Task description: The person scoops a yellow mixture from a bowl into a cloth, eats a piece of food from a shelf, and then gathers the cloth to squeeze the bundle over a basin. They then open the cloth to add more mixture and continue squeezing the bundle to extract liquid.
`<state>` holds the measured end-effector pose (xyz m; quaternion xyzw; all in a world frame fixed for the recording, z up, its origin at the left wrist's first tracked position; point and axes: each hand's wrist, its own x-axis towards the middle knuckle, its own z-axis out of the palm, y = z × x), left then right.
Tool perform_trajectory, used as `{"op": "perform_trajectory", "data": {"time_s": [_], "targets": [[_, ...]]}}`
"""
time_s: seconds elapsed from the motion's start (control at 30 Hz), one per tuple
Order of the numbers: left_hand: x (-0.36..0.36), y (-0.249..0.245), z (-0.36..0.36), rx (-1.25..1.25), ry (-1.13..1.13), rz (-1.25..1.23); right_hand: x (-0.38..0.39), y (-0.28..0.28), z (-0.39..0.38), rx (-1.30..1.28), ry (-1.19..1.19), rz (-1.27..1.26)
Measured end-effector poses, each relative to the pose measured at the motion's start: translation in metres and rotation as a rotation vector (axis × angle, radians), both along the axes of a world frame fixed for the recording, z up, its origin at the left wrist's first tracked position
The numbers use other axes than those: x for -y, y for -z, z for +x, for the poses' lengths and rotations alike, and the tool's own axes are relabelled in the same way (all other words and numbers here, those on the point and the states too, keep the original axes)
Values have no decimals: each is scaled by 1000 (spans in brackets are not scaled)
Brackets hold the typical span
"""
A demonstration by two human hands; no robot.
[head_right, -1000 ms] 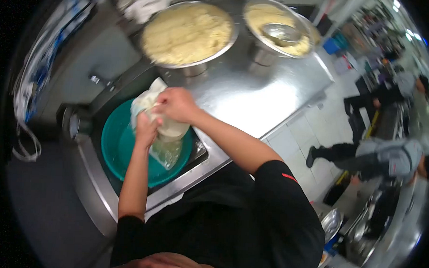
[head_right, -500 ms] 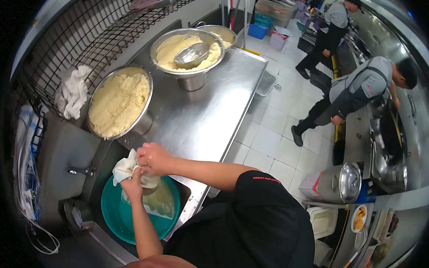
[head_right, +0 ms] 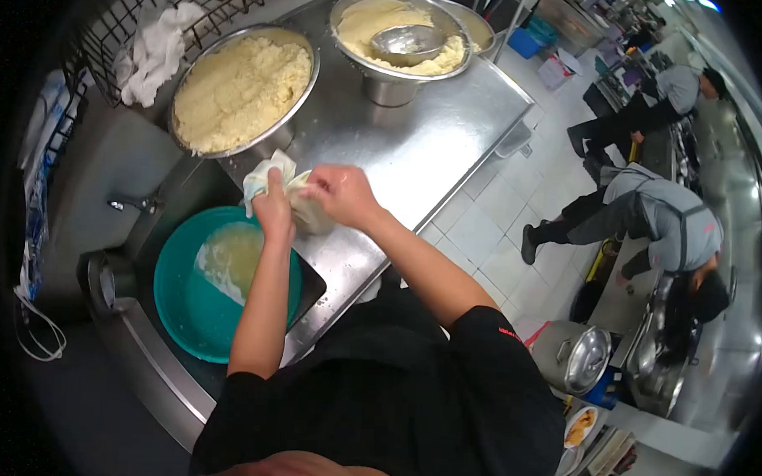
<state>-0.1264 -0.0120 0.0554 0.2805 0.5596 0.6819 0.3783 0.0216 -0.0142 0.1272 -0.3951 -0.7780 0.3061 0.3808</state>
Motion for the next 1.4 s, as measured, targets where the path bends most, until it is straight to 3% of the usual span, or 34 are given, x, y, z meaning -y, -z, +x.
{"op": "perform_trajectory", "data": {"time_s": [0.07,0.2,0.27,0.3,0.37,0.4,0.43,0.5,0.53,0.57,0.63,0.67,0.7,0.77,0.8,0.83,0.87,0.9,0.93,1.0,1.07,1.17,1.23,1.3,1.33,1.37,1.4], "targets": [[-1,6,5,30,28,-22,-6,8,6,17,144,-231],[3,11,14,69,6,17,-11,22,13,-100,107,-387],[10,11,10,-41,310,-30,-24,34,11,-132,57,-419],[12,11,10,-44,306,-32,-30,38,13,-134,53,-421],[21,-13,8,-112,637,228,-34,37,14,-79,-38,-480],[21,-18,2,-322,664,124,-39,42,15,-135,-85,-580],[21,-14,-1,-322,656,113,-37,40,13,-136,-95,-590],[16,2,-5,-199,579,-17,-38,32,10,-468,-244,-698],[17,3,-3,46,496,-15,-41,34,13,-414,-230,-627],[18,3,-2,43,493,-12,-41,37,18,-415,-234,-624],[21,2,0,379,355,46,-31,40,25,-207,-211,-408],[27,-3,6,379,353,49,-23,40,25,-88,-248,-448],[34,-9,14,314,251,89,-15,50,23,106,-200,-184],[29,-1,11,250,158,135,-8,38,22,177,-190,-41],[30,24,0,-216,205,88,-8,43,18,167,-118,100],[43,41,-4,-679,258,20,-1,57,15,171,-115,69],[40,33,-4,-386,341,-199,-4,70,10,256,-126,53],[49,23,-4,-399,345,-184,-13,77,6,333,-129,59],[55,12,-3,-469,323,-79,-3,73,4,249,-72,171],[61,3,-2,-548,319,39,9,44,5,180,-75,116],[82,3,2,-127,244,-22,30,34,6,64,-46,98],[80,-21,13,31,152,178,29,14,9,12,-4,171],[78,-16,-1,-12,248,165,27,7,7,2,18,326],[67,20,-10,-188,371,-80,25,42,11,84,-11,313],[68,27,-3,-176,326,-166,31,57,12,225,-48,266],[71,40,5,-224,192,-59,18,60,11,361,-68,238],[61,27,9,-186,195,52,-7,51,12,360,-47,280]]}}
